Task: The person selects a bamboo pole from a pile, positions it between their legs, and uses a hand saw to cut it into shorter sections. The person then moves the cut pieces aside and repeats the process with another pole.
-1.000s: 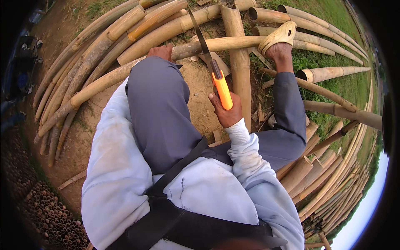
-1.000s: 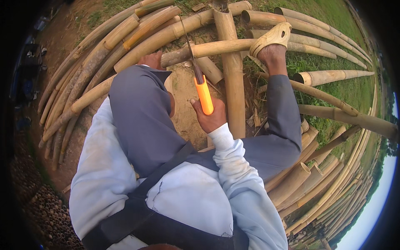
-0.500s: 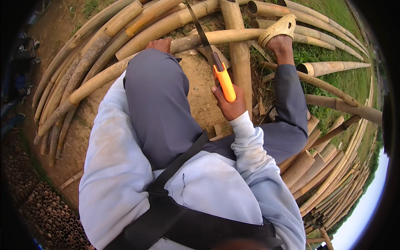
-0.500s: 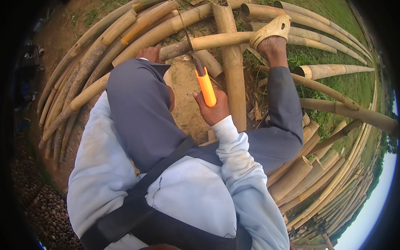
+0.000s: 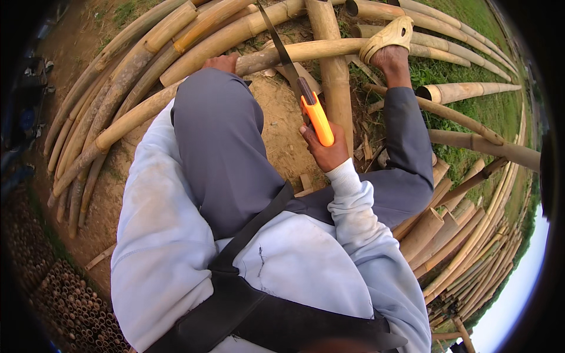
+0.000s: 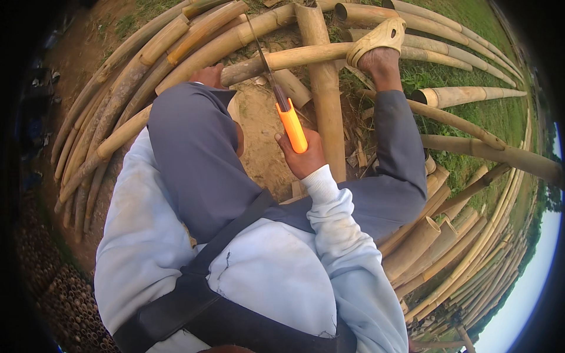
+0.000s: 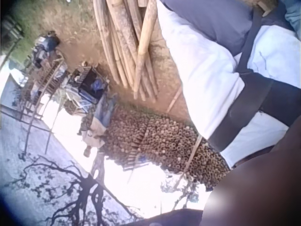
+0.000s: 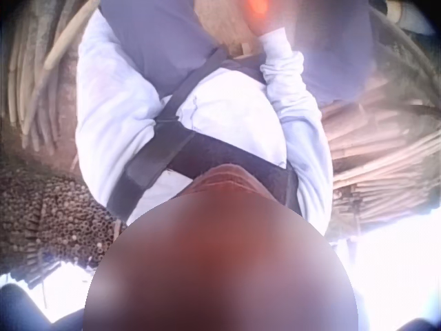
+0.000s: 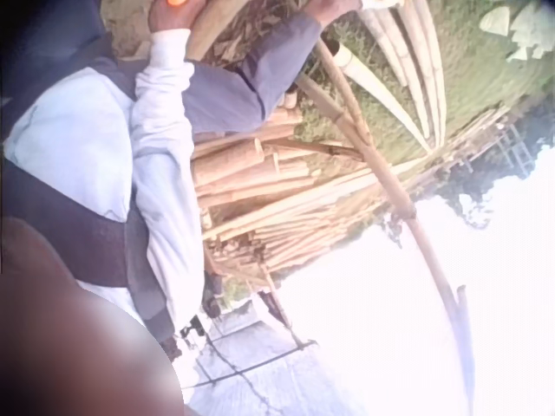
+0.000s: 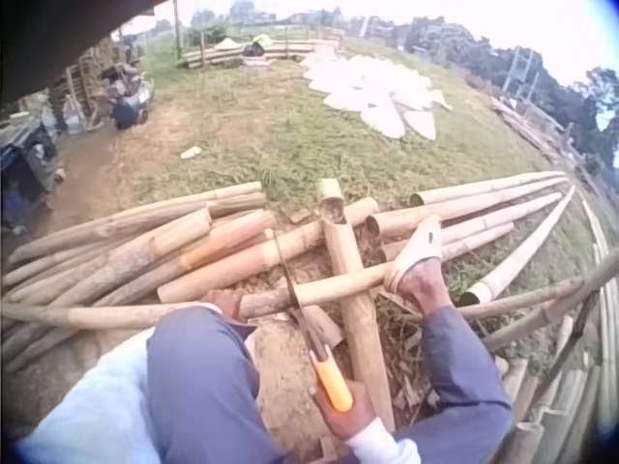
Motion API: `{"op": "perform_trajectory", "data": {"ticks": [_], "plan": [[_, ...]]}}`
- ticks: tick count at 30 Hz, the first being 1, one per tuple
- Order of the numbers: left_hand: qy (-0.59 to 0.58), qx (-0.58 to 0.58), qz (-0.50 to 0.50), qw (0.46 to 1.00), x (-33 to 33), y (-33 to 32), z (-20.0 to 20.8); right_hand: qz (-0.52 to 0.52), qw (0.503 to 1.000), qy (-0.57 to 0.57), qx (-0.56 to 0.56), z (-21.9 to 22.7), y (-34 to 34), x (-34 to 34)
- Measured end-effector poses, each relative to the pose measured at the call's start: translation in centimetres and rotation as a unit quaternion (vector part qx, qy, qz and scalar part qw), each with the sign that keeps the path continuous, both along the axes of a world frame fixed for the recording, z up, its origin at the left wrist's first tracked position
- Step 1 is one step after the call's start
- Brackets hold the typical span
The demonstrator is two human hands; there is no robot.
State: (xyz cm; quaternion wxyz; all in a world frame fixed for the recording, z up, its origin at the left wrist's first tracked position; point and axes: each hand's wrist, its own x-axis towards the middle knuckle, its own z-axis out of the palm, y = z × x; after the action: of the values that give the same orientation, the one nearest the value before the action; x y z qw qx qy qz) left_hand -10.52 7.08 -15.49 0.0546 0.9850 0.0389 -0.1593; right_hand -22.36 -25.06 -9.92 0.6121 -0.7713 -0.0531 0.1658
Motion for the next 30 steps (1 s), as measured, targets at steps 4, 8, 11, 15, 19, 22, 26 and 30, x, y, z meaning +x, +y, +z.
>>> {"op": "perform_trajectory", "data": {"ticks": [4, 8, 11, 15, 19, 22, 26, 30], "plan": [[0.006, 0.000, 0.007, 1.000, 0.5, 0.5, 0.1, -0.030, 0.997, 0.013, -0.063, 6.1, -4.0, -8.9], [0.002, -0.001, 0.014, 1.000, 0.4, -0.1, -0.9, -0.018, 0.995, 0.022, -0.092, 7.6, -4.4, -9.9], [-0.014, 0.006, -0.004, 1.000, 0.1, -0.3, -1.0, -0.017, 0.999, 0.004, -0.035, 1.3, -0.6, -2.3], [-0.015, 0.007, -0.014, 1.000, 0.0, 0.0, -0.4, -0.025, 0.998, 0.037, -0.035, -0.8, -0.9, -1.8], [0.016, -0.010, 0.008, 1.000, 0.1, 0.3, -0.5, -0.051, 0.996, 0.030, -0.070, 6.1, -4.8, -10.9], [-0.008, 0.005, -0.021, 1.000, 0.1, 0.0, -0.9, -0.030, 0.997, 0.034, -0.068, 7.2, -4.7, -9.7], [-0.005, 0.006, -0.018, 1.000, 0.3, -0.1, -0.5, -0.016, 1.000, 0.012, -0.024, 0.6, 0.4, 0.8], [0.012, -0.008, -0.020, 1.000, 0.2, 0.0, 0.4, -0.021, 0.999, 0.029, -0.038, -1.0, 0.3, 0.0]]}}
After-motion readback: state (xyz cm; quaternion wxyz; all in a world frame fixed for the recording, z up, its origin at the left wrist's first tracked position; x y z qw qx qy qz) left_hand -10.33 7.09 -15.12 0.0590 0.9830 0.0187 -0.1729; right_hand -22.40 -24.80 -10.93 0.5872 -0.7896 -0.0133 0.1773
